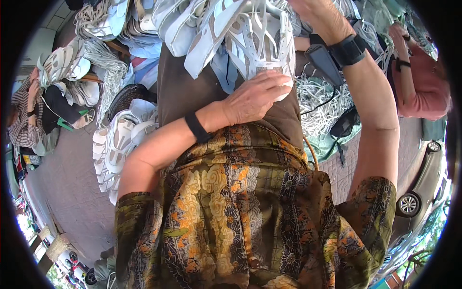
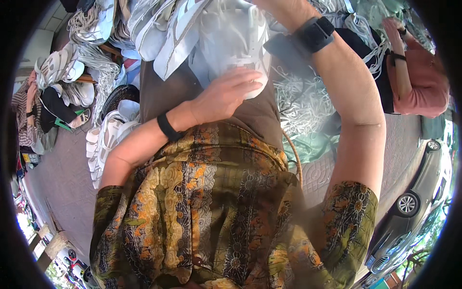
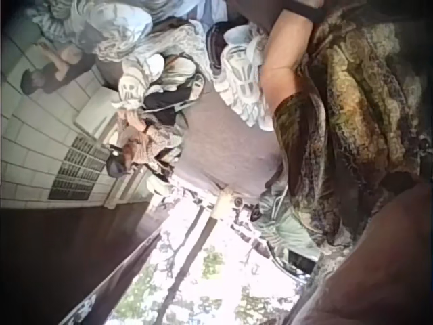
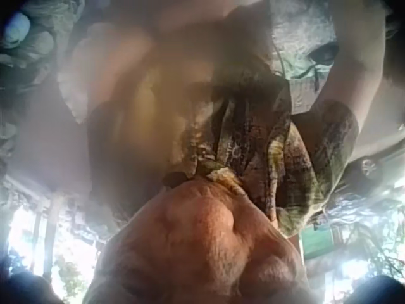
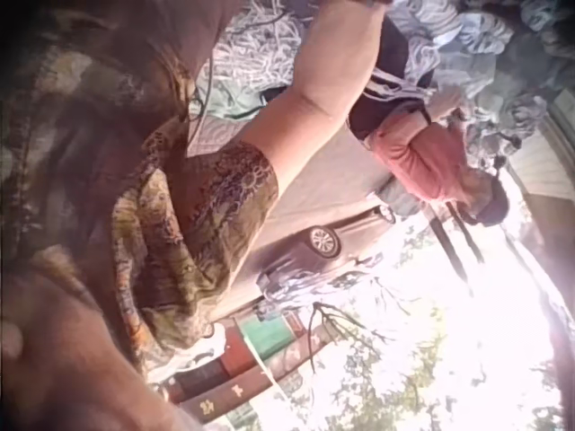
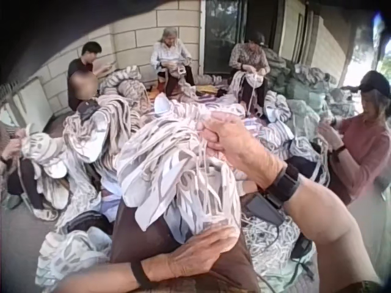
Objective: The person sits on the ground and threads white shoelaces through the eyelets of a white sneaker. They pull the laces tight and arrange them across the shoe's upper. The task is performed by hand without tools.
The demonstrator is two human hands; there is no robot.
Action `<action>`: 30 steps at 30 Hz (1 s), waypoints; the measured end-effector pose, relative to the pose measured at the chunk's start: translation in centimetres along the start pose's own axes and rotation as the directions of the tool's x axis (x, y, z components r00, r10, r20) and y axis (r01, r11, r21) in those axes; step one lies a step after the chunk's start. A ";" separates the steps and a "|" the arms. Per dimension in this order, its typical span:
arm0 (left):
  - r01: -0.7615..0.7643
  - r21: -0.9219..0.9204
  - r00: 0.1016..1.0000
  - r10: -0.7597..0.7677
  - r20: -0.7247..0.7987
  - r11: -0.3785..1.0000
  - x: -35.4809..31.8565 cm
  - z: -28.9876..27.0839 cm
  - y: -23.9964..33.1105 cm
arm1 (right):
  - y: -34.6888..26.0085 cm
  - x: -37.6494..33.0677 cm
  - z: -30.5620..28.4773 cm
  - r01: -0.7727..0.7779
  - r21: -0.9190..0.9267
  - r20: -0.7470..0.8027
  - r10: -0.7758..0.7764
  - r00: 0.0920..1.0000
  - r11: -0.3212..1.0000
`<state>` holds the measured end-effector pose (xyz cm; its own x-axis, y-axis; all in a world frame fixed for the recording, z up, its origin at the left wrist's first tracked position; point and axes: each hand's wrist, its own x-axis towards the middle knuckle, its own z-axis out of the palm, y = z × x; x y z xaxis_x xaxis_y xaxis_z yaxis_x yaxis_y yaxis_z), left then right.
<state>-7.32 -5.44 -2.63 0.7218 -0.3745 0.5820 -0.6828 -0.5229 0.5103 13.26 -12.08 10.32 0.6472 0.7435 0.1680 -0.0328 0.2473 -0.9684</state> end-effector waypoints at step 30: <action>0.569 -0.212 0.817 -0.575 0.042 0.794 2.3 -4.1 -0.8 | 10.3 -5.9 -1.5 0.200 -0.945 -0.037 -0.693 0.720 0.259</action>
<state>-5.59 -2.73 0.92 0.9871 -0.0382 0.1556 -0.1554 -0.4662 0.8709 10.22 -14.87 -0.92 0.5173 0.3410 0.7849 0.8406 -0.3746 -0.3912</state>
